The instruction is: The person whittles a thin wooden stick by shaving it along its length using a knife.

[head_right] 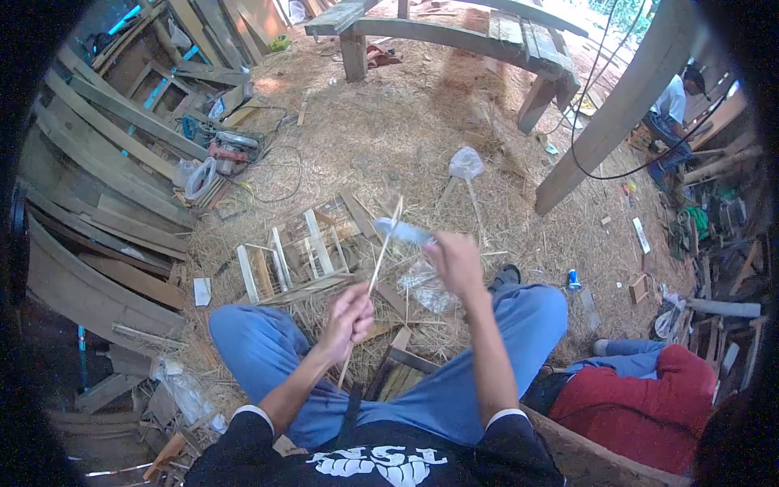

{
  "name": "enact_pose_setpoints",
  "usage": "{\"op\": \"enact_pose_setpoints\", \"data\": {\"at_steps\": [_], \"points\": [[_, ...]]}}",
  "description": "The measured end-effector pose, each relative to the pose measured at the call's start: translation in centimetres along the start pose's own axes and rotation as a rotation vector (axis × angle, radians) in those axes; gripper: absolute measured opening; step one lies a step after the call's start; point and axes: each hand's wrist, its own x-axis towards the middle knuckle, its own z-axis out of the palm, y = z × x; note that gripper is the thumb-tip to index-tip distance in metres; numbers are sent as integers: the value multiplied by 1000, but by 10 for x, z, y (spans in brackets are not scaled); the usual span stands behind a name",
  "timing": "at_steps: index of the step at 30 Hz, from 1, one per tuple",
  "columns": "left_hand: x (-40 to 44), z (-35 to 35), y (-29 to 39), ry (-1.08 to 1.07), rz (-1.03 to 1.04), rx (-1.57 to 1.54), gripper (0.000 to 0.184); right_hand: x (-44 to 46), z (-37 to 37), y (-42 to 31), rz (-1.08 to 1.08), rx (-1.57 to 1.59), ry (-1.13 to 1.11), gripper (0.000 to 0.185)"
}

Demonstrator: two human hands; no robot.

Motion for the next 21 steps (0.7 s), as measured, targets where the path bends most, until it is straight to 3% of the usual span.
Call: {"op": "enact_pose_setpoints", "data": {"at_steps": [2,8,14,21], "points": [[0,-6,-4,-13,-35,-38,43,2,-7,4,108,-35,24,22],[10,-17,-6,5,4,40,40,-8,-5,-9,172,-33,36,24],[15,-11,-1,0,25,39,39,-7,-2,-22,59,38,25,25],[19,3,4,37,50,110,32,-7,-6,-24,89,22,-49,27]]}}
